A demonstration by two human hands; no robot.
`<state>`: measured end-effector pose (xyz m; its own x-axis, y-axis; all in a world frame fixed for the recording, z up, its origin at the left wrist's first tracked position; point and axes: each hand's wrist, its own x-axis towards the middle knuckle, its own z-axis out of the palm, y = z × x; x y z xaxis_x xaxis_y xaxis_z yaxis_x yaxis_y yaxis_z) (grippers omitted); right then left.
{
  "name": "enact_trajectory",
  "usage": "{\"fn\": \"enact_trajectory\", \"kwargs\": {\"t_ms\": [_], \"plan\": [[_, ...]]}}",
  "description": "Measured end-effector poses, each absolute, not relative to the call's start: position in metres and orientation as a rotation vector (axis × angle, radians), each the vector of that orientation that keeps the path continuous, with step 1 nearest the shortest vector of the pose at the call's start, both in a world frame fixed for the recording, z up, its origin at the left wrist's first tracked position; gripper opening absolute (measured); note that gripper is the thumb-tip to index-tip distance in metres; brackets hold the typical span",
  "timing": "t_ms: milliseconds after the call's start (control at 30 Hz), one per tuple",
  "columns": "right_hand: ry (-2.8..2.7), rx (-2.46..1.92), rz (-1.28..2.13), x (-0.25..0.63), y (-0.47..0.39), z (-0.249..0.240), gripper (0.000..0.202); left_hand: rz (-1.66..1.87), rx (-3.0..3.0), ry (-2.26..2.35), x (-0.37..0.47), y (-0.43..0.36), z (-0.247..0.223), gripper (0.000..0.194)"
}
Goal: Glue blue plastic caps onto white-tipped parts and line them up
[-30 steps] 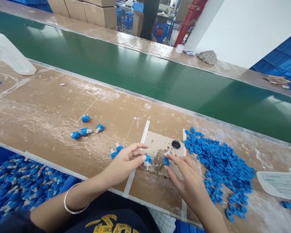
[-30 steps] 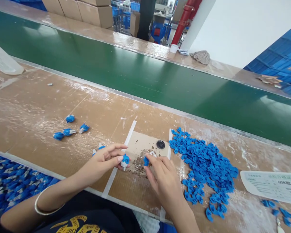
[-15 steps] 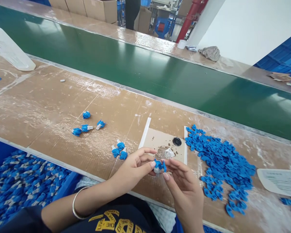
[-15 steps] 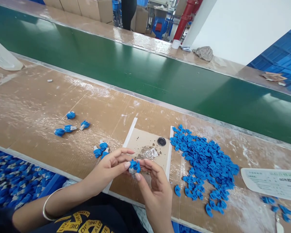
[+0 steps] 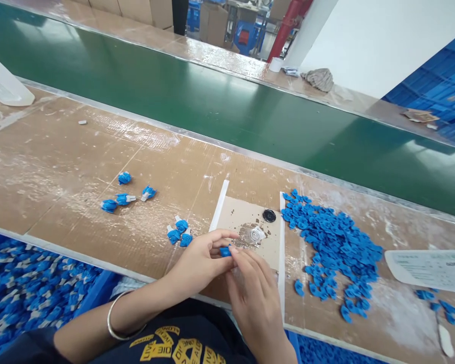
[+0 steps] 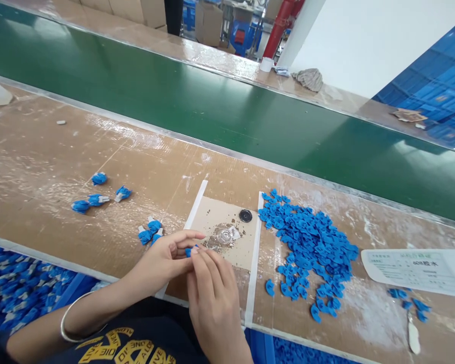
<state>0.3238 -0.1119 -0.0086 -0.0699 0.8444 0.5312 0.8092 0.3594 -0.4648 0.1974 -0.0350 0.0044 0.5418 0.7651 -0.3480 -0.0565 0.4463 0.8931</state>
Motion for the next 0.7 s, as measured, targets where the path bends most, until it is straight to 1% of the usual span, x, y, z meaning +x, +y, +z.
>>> {"fn": "enact_trajectory", "kwargs": {"t_ms": [100, 267, 400, 433, 500, 600, 700], "plan": [[-1.835, -1.499, 0.100, 0.334, -0.123, -0.009, 0.041, 0.623, 1.022, 0.884, 0.191, -0.032, 0.005, 0.040], [-1.804, -1.749, -0.143, 0.399, -0.159, -0.021, 0.019, 0.798, 1.202, 1.040, 0.155, -0.017, 0.013, 0.032], [-1.911, -1.859, -0.155, 0.438, -0.180, -0.041, 0.025, 0.991, 1.596, 1.471, 0.108, 0.007, 0.015, 0.021], [-1.919, -1.875, -0.168, 0.442, -0.182, -0.046, 0.026, 0.999, 1.744, 1.604, 0.096, 0.014, 0.014, 0.019], [-1.909, -1.901, -0.200, 0.442, -0.181, -0.050, 0.029, 0.901, 2.043, 1.764, 0.076, 0.027, 0.011, 0.020], [-1.833, -1.971, -0.224, 0.437, -0.174, -0.046, 0.034, 0.810, 2.391, 1.723, 0.059, 0.039, 0.003, 0.023], [-1.682, -2.008, -0.113, 0.435, -0.168, -0.040, 0.037, 0.780, 2.610, 1.463, 0.061, 0.040, -0.004, 0.022]]}}
